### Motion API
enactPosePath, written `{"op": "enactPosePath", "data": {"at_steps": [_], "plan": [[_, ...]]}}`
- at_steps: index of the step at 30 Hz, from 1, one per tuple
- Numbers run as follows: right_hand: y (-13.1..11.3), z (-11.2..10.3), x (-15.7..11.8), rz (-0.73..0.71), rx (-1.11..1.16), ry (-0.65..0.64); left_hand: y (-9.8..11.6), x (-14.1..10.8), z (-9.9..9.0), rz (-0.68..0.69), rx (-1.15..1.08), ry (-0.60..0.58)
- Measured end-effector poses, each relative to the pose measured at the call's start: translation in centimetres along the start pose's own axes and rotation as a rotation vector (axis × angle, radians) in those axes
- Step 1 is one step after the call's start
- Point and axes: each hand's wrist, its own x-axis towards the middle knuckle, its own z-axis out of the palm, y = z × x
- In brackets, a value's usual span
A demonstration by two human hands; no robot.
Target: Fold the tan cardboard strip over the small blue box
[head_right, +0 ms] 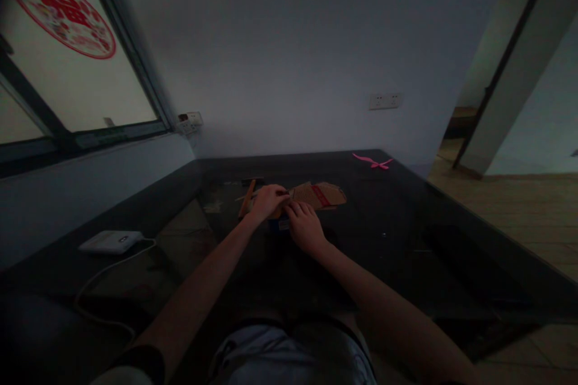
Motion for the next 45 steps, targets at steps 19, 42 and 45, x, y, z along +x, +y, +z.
{"op": "enactPosePath", "data": {"at_steps": [19,42,45], "plan": [[0.1,-0.1,-0.1,0.006,-0.003,-0.029,-5.1,-3.1,-2.1,-0.022,-0.413,0.298],[0.4,0.3,-0.5,0.004,-0.022,-0.026,-21.4,-19.3,-9.6,-0.104,0.286,-0.165],[0.4,0.3,-0.5,0.001,-0.022,-0.027,-21.9,-19.2,-9.3,-0.093,0.313,-0.164]]}}
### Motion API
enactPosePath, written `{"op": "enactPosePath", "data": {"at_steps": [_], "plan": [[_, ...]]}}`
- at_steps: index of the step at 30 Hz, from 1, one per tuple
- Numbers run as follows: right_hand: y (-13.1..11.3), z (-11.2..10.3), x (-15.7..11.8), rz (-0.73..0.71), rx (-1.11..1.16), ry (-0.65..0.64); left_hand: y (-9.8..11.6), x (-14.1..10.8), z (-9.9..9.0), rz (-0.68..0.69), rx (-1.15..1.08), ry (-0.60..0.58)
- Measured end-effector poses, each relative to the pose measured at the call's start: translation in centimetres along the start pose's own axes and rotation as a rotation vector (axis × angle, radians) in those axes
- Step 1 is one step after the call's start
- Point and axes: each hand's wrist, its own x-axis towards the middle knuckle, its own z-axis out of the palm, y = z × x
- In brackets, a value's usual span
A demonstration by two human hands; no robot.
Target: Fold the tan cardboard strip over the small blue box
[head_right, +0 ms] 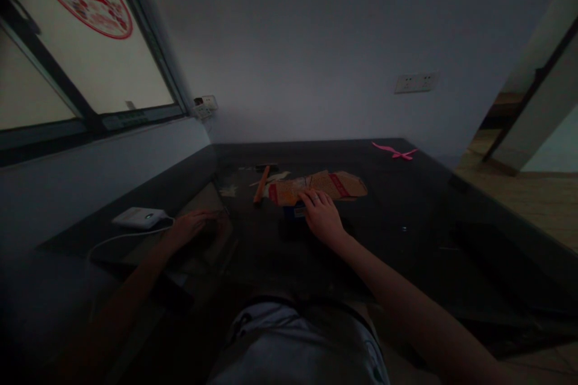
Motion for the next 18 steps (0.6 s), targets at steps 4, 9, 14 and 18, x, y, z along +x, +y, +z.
{"op": "enactPosePath", "data": {"at_steps": [4,9,14,18], "plan": [[0.09,0.17,-0.01,-0.003,0.000,0.001,-0.16,0.01,0.22,-0.006,0.004,0.022],[0.07,0.22,-0.01,-0.005,0.001,0.004,-0.15,-0.14,0.20,-0.028,-0.005,0.049],[-0.06,0.01,0.00,-0.004,0.010,0.008,-0.02,0.06,0.27,-0.048,-0.018,0.067],[-0.05,-0.05,0.02,-0.002,0.021,0.009,-0.26,-0.12,0.43,-0.057,-0.016,0.069]]}}
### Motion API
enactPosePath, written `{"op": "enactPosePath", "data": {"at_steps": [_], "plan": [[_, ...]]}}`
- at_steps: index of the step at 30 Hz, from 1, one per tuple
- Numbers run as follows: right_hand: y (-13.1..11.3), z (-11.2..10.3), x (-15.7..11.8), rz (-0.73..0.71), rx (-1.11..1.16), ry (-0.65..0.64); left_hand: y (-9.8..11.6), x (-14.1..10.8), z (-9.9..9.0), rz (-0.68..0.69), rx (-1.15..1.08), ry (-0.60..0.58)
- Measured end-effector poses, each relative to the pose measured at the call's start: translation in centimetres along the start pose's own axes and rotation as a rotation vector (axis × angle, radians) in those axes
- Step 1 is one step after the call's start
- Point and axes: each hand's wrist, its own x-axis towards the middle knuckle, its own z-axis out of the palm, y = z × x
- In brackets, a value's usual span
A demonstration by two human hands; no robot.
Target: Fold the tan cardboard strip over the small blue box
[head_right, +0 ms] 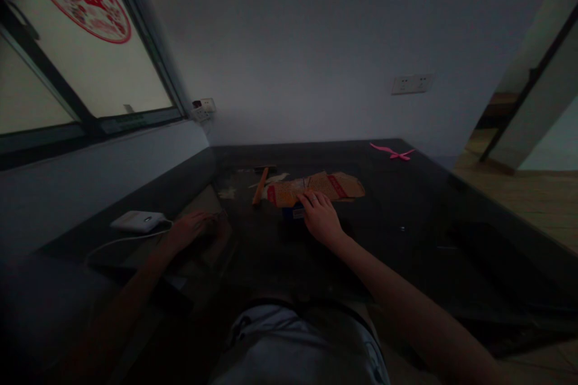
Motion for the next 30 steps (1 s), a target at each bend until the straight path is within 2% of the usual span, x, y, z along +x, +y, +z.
{"op": "enactPosePath", "data": {"at_steps": [3,5,8,12,14,17,19,23,30], "plan": [[0.0,0.1,0.0,0.000,0.009,-0.002,0.5,0.2,-0.2,0.000,0.005,0.043],[0.0,0.1,-0.1,0.002,0.011,-0.002,2.2,1.0,-0.4,0.025,-0.019,0.104],[0.0,0.1,-0.1,0.007,0.010,0.001,7.4,3.6,-0.9,0.117,-0.161,0.247],[-0.1,0.1,0.0,0.007,0.000,0.001,16.6,8.7,-1.1,0.279,-0.431,0.399],[-0.1,0.2,0.0,0.001,-0.003,-0.002,20.3,11.3,-1.1,0.281,-0.524,0.382],[0.0,0.1,0.1,-0.005,-0.002,0.000,23.8,14.7,-0.7,0.284,-0.512,0.189],[-0.1,0.0,0.2,-0.007,0.002,0.007,24.8,16.3,-0.3,0.269,-0.452,0.082],[-0.1,-0.1,0.2,-0.011,0.010,0.019,25.5,17.9,0.2,0.244,-0.452,-0.038],[-0.1,0.1,0.2,-0.005,0.011,0.022,25.2,18.7,0.8,0.291,-0.602,-0.088]]}}
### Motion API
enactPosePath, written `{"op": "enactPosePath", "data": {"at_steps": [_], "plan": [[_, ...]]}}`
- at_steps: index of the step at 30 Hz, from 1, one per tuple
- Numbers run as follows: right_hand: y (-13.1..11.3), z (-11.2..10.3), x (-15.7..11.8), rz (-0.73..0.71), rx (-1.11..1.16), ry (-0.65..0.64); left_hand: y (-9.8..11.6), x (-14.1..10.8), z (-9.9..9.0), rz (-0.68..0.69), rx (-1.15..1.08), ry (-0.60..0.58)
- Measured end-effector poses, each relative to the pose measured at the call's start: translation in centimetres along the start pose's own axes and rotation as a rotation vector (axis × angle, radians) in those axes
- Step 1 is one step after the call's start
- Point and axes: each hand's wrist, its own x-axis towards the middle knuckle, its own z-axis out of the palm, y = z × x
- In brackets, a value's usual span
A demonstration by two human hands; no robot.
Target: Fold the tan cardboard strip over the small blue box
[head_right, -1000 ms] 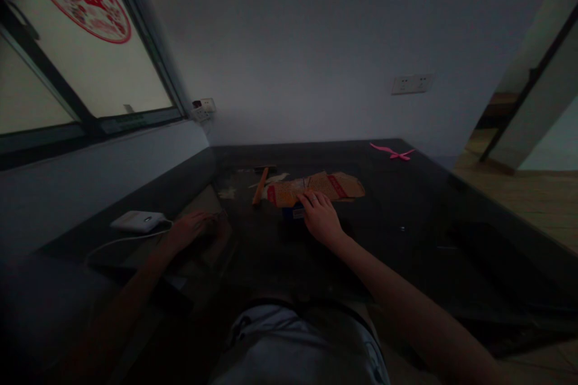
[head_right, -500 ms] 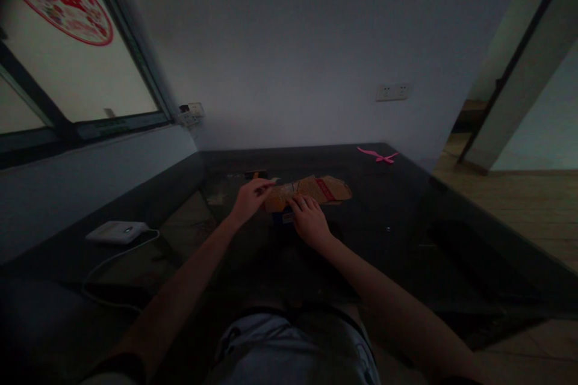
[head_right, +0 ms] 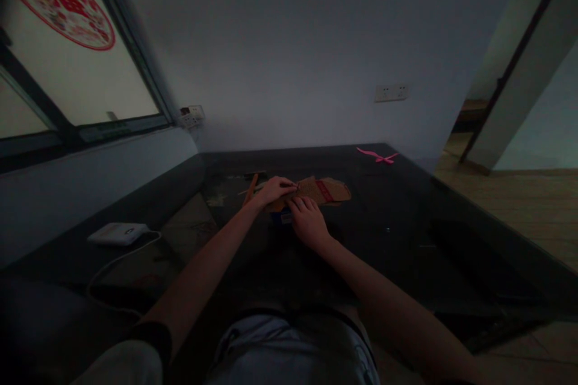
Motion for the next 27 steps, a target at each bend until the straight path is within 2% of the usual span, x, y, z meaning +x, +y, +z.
{"op": "enactPosePath", "data": {"at_steps": [5,9,20,24,27], "plan": [[0.1,0.1,0.0,-0.006,-0.003,-0.007,-0.4,0.4,0.5,0.009,-0.003,-0.002],[0.2,0.2,0.0,-0.004,-0.005,-0.007,-0.2,0.6,0.8,0.028,0.018,0.058],[0.3,0.4,0.0,0.008,-0.014,-0.009,-0.6,1.0,0.6,0.078,-0.056,0.086],[0.3,0.3,0.0,0.011,-0.011,-0.012,-0.8,1.2,0.8,0.030,-0.228,0.153],[0.3,0.2,0.0,0.010,-0.006,-0.014,-1.4,0.9,0.3,-0.035,-0.448,0.288]]}}
